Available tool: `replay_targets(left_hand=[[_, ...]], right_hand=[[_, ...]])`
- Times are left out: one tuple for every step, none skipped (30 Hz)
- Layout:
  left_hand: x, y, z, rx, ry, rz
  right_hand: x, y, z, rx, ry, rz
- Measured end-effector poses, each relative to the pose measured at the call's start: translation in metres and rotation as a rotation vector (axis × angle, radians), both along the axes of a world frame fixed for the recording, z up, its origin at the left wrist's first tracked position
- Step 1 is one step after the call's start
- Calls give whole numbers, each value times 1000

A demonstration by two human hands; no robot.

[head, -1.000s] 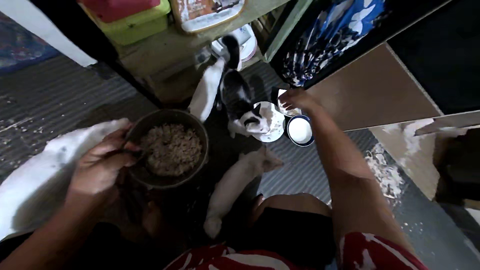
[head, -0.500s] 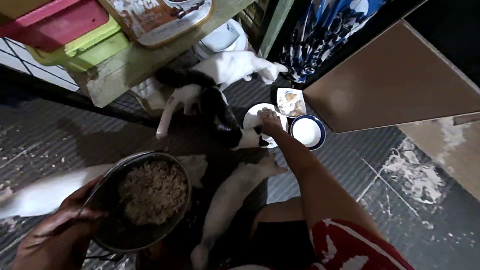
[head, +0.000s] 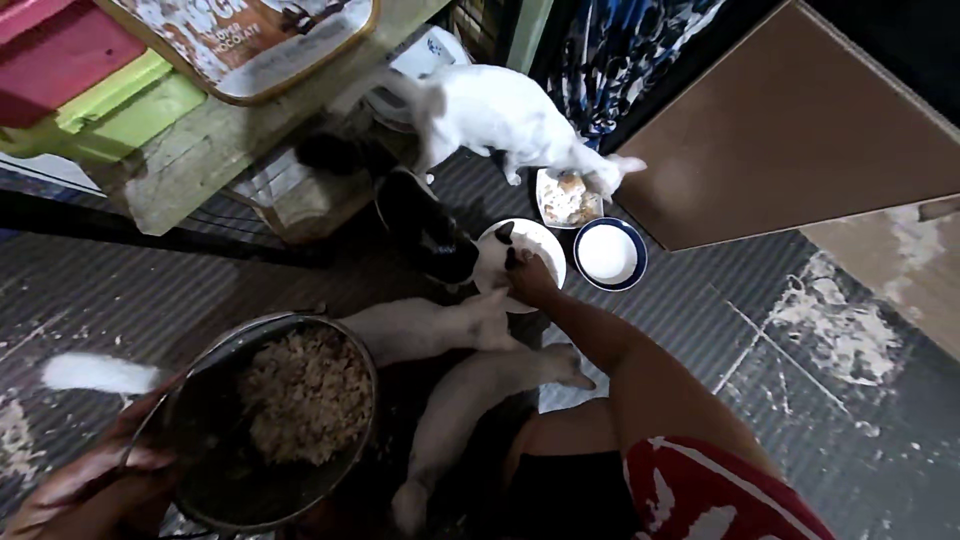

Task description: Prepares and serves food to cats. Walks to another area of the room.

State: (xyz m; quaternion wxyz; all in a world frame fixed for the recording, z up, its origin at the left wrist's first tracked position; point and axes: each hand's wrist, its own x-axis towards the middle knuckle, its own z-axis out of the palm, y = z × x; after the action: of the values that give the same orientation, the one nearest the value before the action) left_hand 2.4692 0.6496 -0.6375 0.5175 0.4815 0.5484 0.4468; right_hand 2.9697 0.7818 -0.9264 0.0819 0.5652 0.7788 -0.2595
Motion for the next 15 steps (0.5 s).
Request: replay_targets(left_hand=[[0, 0, -1, 3, -4, 0], [1, 0, -1, 2, -5, -3], [1, 0, 0, 1, -7, -8], [2, 0, 1, 3, -12, -8], [2, 0, 2, 12, -16, -9], [3, -1, 3, 27, -21, -13], [3, -2, 3, 39, -20, -15], [2, -3, 4, 48, -14, -13], [2, -4, 4, 54, -2, -10], [2, -6, 5, 59, 3, -8], [1, -7, 5, 61, 1, -2], [1, -8, 4, 64, -7, 1], [0, -9, 4, 69, -12, 1], [0, -9, 3, 73, -19, 3], [0, -9, 4, 75, -24, 2]], right_hand=[[1, 2, 2, 1, -3, 35], [2, 3, 2, -2, 7, 59], [2, 6, 2, -7, 25, 74], [1, 9, 3, -22, 45, 70], [-1, 12, 5, -53, 60, 49], [-4, 15, 6, -89, 62, 19], [-7, 18, 5, -113, 61, -21], [-11, 19, 3, -133, 57, -85], [-15, 22, 1, -161, 49, -165], [-18, 25, -4, -176, 38, -244], [-19, 28, -10, -171, 37, -305], [-20, 30, -14, -159, 62, -359], [-18, 32, -15, -153, 113, -417], [-17, 35, -10, -152, 200, -485], [-14, 39, -5, -140, 296, -559]])
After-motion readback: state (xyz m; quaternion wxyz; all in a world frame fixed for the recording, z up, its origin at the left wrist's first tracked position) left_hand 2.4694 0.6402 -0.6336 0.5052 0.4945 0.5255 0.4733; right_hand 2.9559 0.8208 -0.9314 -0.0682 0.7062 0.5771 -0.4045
